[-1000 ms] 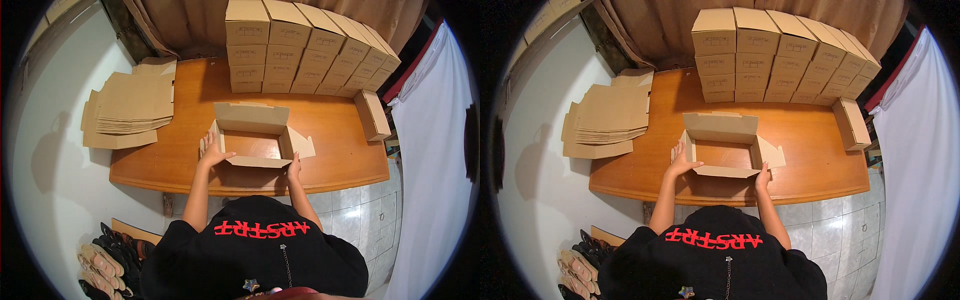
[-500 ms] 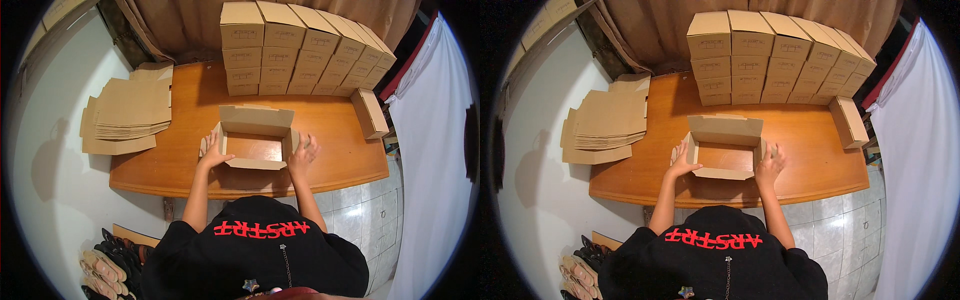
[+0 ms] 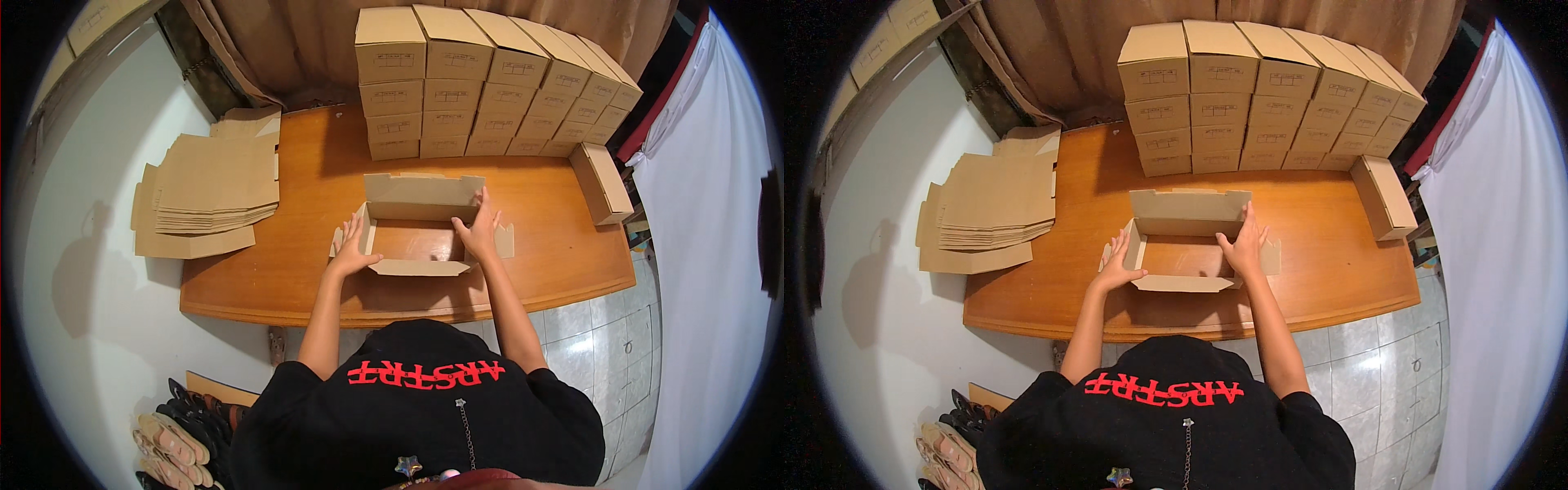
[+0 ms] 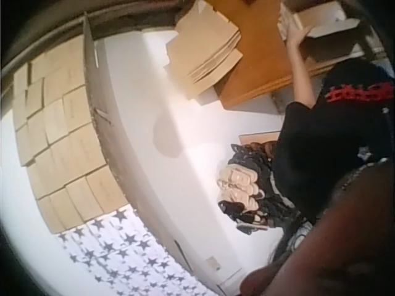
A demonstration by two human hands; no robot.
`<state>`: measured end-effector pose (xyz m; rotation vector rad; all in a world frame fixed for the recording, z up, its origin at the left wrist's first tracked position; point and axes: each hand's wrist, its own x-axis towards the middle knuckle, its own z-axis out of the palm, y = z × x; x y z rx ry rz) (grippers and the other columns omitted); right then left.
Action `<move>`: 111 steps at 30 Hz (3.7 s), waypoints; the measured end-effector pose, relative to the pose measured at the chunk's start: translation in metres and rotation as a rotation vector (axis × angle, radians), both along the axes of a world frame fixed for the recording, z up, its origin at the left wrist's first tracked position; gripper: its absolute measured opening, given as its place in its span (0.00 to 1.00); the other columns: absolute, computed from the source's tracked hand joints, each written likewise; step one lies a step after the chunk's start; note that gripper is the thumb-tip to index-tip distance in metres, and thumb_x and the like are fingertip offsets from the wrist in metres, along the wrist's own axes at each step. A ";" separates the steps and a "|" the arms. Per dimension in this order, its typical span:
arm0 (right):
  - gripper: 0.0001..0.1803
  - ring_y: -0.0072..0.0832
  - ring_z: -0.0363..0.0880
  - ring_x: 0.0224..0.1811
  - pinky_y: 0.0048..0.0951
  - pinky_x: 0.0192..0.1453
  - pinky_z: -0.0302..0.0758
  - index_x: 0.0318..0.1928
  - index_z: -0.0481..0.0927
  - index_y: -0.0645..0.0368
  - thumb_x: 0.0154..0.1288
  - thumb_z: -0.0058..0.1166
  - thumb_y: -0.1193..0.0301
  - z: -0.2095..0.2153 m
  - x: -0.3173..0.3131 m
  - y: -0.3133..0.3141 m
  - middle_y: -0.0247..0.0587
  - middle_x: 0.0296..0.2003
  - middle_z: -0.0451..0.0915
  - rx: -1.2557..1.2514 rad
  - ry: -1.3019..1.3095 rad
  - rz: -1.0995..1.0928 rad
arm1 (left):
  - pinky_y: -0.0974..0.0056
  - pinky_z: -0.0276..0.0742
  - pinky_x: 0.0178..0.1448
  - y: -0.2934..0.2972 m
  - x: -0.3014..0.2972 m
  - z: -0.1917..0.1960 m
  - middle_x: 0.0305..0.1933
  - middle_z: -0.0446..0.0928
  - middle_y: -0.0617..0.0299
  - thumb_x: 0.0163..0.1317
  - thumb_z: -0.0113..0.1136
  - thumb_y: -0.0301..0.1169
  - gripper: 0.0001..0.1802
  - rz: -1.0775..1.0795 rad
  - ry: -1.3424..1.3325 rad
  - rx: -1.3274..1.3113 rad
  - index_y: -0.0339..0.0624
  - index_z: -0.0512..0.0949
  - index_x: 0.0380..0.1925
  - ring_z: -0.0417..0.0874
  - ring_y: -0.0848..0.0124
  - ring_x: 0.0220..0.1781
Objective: Folding flat cardboard templates into boxes and stacking them on a table.
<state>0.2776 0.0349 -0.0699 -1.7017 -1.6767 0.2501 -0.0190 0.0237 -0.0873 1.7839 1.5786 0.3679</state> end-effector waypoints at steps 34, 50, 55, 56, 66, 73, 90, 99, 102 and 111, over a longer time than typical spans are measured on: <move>0.18 0.43 0.59 0.57 0.50 0.62 0.53 0.41 0.78 0.56 0.46 0.60 0.67 -0.003 0.035 -0.045 0.42 0.47 0.71 0.086 -0.168 0.097 | 0.38 0.23 0.68 -0.002 0.015 0.017 0.73 0.39 0.64 0.35 0.66 0.54 0.52 -0.105 0.039 0.019 0.50 0.59 0.63 0.31 0.61 0.74; 0.14 0.38 0.72 0.47 0.33 0.51 0.70 0.42 0.78 0.60 0.56 0.55 0.68 -0.022 0.084 -0.041 0.48 0.44 0.72 -0.178 0.587 0.174 | 0.36 0.18 0.65 -0.023 0.064 0.029 0.71 0.28 0.47 0.12 0.70 0.63 0.79 -0.096 0.366 -0.066 0.40 0.41 0.67 0.20 0.52 0.71; 0.40 0.49 0.68 0.51 0.40 0.53 0.70 0.58 0.60 0.62 0.45 0.64 0.63 -0.034 0.051 -0.024 0.57 0.54 0.58 -0.097 0.213 0.016 | 0.35 0.19 0.65 -0.036 0.068 0.017 0.72 0.29 0.49 0.10 0.71 0.62 0.80 -0.035 0.395 0.082 0.41 0.42 0.67 0.22 0.51 0.72; 0.40 0.49 0.68 0.51 0.40 0.53 0.70 0.58 0.60 0.62 0.45 0.64 0.63 -0.034 0.048 -0.023 0.57 0.54 0.58 -0.098 0.212 0.024 | 0.35 0.19 0.65 -0.037 0.070 0.015 0.72 0.30 0.49 0.09 0.71 0.62 0.80 -0.026 0.392 0.128 0.42 0.42 0.67 0.22 0.50 0.72; 0.49 0.51 0.73 0.46 0.47 0.46 0.72 0.62 0.50 0.57 0.41 0.67 0.64 -0.010 0.010 -0.030 0.55 0.51 0.61 -0.412 -0.090 -0.108 | 0.35 0.20 0.65 -0.051 0.073 0.012 0.71 0.36 0.48 0.10 0.71 0.61 0.74 0.024 0.411 0.159 0.43 0.53 0.65 0.25 0.50 0.72; 0.55 0.50 0.71 0.48 0.47 0.48 0.70 0.64 0.46 0.63 0.42 0.66 0.57 0.007 0.002 -0.032 0.55 0.52 0.59 -0.497 -0.139 -0.114 | 0.33 0.24 0.65 -0.063 0.052 0.008 0.70 0.43 0.45 0.36 0.68 0.53 0.56 0.514 0.189 0.377 0.46 0.52 0.65 0.31 0.48 0.72; 0.56 0.53 0.60 0.58 0.53 0.54 0.64 0.64 0.49 0.58 0.37 0.68 0.54 0.001 -0.014 -0.015 0.61 0.60 0.51 -0.433 -0.182 -0.191 | 0.56 0.53 0.60 -0.039 0.046 0.025 0.55 0.72 0.58 0.50 0.57 0.52 0.34 -0.068 -0.080 0.408 0.43 0.69 0.54 0.66 0.61 0.58; 0.56 0.52 0.60 0.58 0.51 0.54 0.64 0.63 0.52 0.58 0.35 0.68 0.51 0.000 -0.017 -0.014 0.62 0.59 0.53 -0.372 -0.214 -0.199 | 0.54 0.45 0.61 -0.022 0.039 0.033 0.56 0.70 0.58 0.45 0.57 0.59 0.40 -0.217 0.084 0.161 0.45 0.69 0.55 0.59 0.62 0.63; 0.57 0.54 0.59 0.58 0.49 0.56 0.64 0.64 0.52 0.60 0.35 0.67 0.49 -0.006 -0.011 -0.012 0.63 0.59 0.53 -0.345 -0.177 -0.159 | 0.49 0.40 0.65 -0.021 0.031 0.029 0.62 0.65 0.60 0.38 0.63 0.58 0.42 -0.262 0.003 0.114 0.51 0.70 0.54 0.51 0.59 0.68; 0.38 0.47 0.53 0.64 0.39 0.66 0.52 0.63 0.56 0.63 0.56 0.55 0.59 -0.043 0.037 -0.012 0.62 0.59 0.52 -0.152 0.558 0.124 | 0.46 0.47 0.68 -0.021 0.008 -0.001 0.71 0.48 0.62 0.34 0.73 0.46 0.34 -0.206 -0.035 0.130 0.55 0.76 0.47 0.44 0.52 0.71</move>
